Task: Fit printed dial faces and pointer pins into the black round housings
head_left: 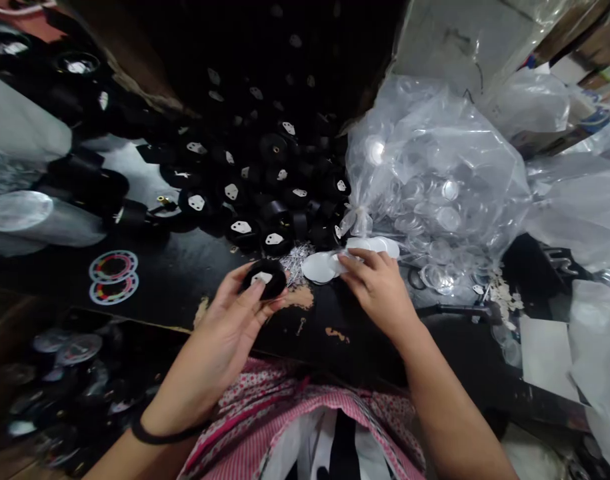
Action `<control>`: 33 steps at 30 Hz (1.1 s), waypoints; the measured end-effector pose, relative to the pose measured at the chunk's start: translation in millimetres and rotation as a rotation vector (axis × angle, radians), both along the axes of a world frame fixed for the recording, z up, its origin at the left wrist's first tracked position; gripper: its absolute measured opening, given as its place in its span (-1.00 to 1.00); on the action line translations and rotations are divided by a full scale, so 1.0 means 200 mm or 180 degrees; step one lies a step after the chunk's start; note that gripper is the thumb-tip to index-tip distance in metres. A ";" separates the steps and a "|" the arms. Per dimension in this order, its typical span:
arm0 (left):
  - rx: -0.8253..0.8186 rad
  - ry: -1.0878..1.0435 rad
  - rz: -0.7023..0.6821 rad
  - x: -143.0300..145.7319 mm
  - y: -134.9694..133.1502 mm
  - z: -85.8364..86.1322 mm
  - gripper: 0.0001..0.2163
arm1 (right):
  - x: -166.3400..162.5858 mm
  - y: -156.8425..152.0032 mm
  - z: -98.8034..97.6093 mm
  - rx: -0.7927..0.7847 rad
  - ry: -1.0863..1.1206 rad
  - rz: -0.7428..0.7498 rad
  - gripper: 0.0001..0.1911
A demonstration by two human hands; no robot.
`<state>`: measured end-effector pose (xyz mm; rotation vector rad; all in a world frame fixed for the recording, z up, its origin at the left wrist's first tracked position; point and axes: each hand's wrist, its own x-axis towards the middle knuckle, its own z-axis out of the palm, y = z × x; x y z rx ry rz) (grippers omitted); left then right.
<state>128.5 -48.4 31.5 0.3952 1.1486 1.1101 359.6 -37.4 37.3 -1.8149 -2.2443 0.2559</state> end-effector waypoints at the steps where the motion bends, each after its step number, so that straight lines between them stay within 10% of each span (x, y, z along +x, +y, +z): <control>1: -0.0012 -0.0083 -0.0019 0.01 0.00 0.00 -0.73 | 0.04 -0.01 0.00 0.0182 0.0053 -0.0116 -0.69; 5: -0.0088 -0.0363 -0.0008 0.04 -0.01 -0.01 -0.79 | 0.08 -0.07 0.02 0.0843 -0.0026 -0.0830 -0.72; 12: -0.0087 -0.0557 0.0132 0.09 -0.02 0.00 -0.83 | -0.24 -0.03 0.04 0.0042 -0.0279 0.0048 -0.61; 20: -0.0365 -0.0752 -0.0014 0.09 -0.06 -0.02 -0.73 | -0.15 -0.01 0.01 -0.0009 -0.0620 0.0039 -0.60; 33: -0.0532 -0.1092 -0.0062 0.20 -0.01 0.03 -0.70 | -0.14 -0.07 -0.02 0.0383 0.0736 -0.0154 -0.73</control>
